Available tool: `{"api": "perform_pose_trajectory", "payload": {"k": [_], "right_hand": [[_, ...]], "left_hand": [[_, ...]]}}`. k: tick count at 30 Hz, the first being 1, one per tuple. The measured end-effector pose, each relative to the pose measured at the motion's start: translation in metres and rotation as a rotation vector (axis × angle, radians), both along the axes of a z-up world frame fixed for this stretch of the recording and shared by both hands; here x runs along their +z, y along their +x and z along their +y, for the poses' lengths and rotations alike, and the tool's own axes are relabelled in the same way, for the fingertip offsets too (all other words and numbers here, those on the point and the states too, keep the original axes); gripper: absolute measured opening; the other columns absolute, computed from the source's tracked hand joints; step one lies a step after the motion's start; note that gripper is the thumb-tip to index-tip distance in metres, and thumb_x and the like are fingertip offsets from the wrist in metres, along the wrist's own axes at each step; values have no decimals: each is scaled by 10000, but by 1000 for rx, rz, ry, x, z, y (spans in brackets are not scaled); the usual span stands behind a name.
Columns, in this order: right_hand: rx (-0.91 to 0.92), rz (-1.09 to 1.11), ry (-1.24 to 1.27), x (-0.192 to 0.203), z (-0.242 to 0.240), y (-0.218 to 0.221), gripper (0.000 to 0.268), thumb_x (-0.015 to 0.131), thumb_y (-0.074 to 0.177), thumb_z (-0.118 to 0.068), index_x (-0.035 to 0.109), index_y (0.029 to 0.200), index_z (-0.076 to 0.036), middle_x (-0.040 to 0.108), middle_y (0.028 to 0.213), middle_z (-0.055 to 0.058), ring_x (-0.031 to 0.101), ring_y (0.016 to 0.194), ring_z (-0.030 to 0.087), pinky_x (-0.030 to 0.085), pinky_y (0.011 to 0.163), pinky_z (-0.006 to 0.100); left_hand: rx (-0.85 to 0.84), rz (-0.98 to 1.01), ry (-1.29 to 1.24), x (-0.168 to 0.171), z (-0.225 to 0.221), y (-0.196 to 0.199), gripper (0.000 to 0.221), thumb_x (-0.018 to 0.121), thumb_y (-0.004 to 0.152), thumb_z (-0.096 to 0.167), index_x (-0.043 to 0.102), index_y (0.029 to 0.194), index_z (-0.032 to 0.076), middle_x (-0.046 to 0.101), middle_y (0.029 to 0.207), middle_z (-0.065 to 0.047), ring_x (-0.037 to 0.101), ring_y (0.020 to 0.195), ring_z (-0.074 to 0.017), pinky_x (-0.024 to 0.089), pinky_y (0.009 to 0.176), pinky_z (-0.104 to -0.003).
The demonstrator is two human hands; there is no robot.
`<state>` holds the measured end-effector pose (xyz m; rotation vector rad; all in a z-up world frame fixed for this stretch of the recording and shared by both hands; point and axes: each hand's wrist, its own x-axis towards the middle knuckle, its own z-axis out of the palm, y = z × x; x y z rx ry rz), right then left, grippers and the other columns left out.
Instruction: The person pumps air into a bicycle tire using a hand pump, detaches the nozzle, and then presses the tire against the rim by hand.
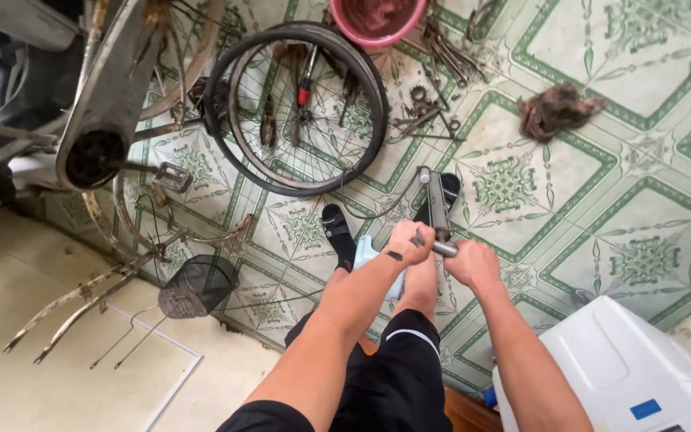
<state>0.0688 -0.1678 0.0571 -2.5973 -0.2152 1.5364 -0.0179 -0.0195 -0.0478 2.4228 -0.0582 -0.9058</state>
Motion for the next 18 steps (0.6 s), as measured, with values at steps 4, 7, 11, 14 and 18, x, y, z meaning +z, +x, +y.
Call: {"api": "perform_pose_trajectory", "payload": {"k": [4, 7, 11, 14, 18], "right_hand": [[-17, 20, 8, 54, -7, -14, 278, 630, 809, -283, 777, 1006, -153, 748, 946, 220, 715, 917, 439, 567, 843, 534], [-31, 24, 37, 144, -14, -19, 276, 654, 824, -301, 741, 1041, -155, 749, 883, 211, 715, 862, 439, 562, 793, 539], [-141, -187, 214, 270, -27, -40, 300, 765, 685, -302, 725, 958, -184, 736, 708, 138, 722, 697, 385, 565, 644, 496], [-114, -226, 202, 262, -35, -47, 275, 753, 672, -295, 745, 926, -190, 722, 688, 155, 715, 691, 392, 565, 654, 500], [-44, -215, 136, 147, -34, -44, 181, 687, 753, -278, 764, 876, -171, 715, 741, 195, 701, 743, 425, 564, 699, 520]], "left_hand": [[79, 60, -94, 53, 0, -18, 205, 566, 870, 223, 709, 792, 99, 727, 814, -186, 719, 791, -410, 570, 706, -513], [29, -30, -240, 192, 20, 13, 133, 604, 805, 160, 679, 872, 74, 722, 819, -174, 719, 746, -403, 562, 654, -518], [51, -153, -440, 346, 40, 24, 91, 627, 842, 71, 645, 931, 71, 674, 788, -190, 706, 738, -393, 579, 686, -479], [-126, -167, -499, 353, 37, 23, 125, 594, 887, 56, 611, 1003, 14, 692, 889, -156, 710, 704, -338, 550, 598, -453], [22, -352, -440, 218, 14, 14, 101, 572, 865, 126, 628, 926, 68, 694, 727, -98, 695, 631, -313, 544, 619, -493]]}}
